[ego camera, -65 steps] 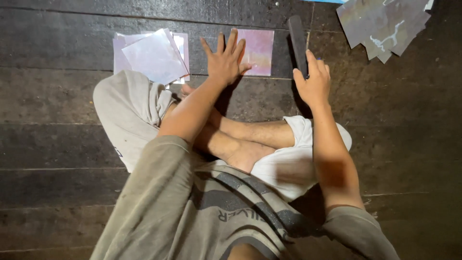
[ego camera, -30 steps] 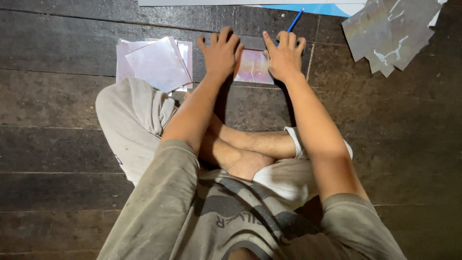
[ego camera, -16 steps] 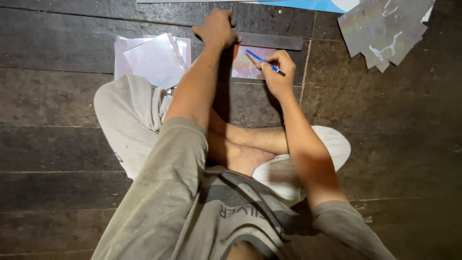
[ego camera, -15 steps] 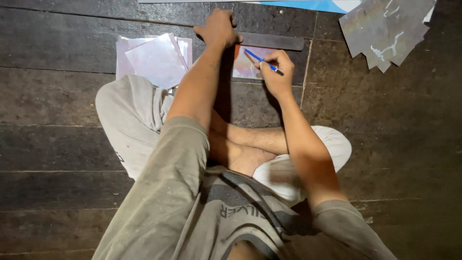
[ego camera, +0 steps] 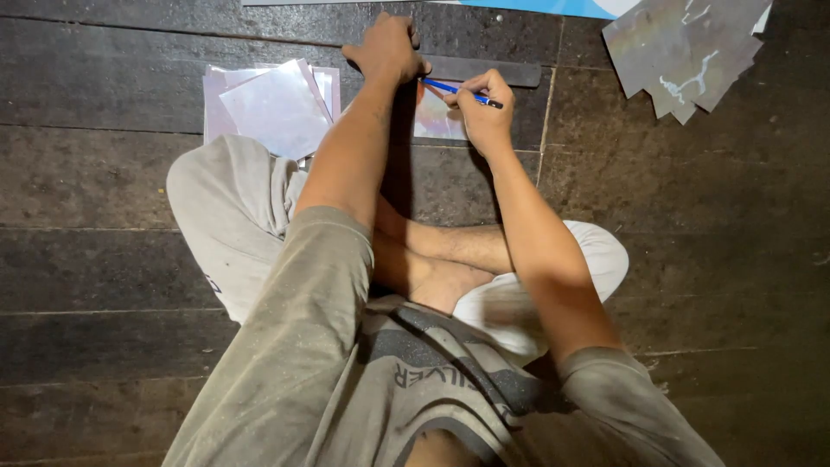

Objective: Marking and scoring small iridescent paper sheets using a ruler, pen, and cutter while sitting on the floor.

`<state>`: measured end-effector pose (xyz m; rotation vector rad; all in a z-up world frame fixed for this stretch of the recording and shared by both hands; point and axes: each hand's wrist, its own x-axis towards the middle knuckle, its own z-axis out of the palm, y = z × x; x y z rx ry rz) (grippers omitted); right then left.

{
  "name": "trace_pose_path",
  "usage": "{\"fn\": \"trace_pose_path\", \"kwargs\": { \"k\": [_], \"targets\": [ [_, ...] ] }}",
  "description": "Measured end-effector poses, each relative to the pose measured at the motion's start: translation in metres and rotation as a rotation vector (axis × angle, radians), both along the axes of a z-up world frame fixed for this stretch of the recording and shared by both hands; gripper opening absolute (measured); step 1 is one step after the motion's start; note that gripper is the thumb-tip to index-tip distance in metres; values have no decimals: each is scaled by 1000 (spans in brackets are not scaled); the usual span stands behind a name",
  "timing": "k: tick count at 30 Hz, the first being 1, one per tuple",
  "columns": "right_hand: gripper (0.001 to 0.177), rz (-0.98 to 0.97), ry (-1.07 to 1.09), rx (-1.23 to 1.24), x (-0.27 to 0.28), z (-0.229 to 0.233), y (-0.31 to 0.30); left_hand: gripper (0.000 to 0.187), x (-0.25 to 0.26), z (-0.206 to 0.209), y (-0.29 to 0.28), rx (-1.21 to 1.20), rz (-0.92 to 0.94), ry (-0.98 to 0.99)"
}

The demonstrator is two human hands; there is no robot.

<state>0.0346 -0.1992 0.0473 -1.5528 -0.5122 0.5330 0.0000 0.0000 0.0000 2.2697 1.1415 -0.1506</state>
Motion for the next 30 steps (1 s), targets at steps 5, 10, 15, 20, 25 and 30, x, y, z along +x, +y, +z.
{"fn": "trace_pose_path", "kwargs": {
  "k": [5, 10, 15, 20, 25, 30],
  "targets": [
    [15, -36, 13, -29, 2, -2, -2, 38, 1, 3, 0, -16, -7, 8],
    [14, -67, 93, -46, -3, 6, -5, 37, -1, 6, 0, -2, -18, 38],
    [18, -104, 227, 63, -3, -6, -10, 38, -2, 11, 0, -18, -34, 27],
    [21, -177, 341, 107, 8, -17, -17, 36, -1, 8, 1, -35, -24, 37],
    [17, -257, 234, 64, 35, -13, -60, 33, -1, 21, 1, -81, -50, 57],
    [17, -388, 134, 22, 65, -13, -124, 31, 1, 10, 2, -65, -74, 95]
  ]
}}
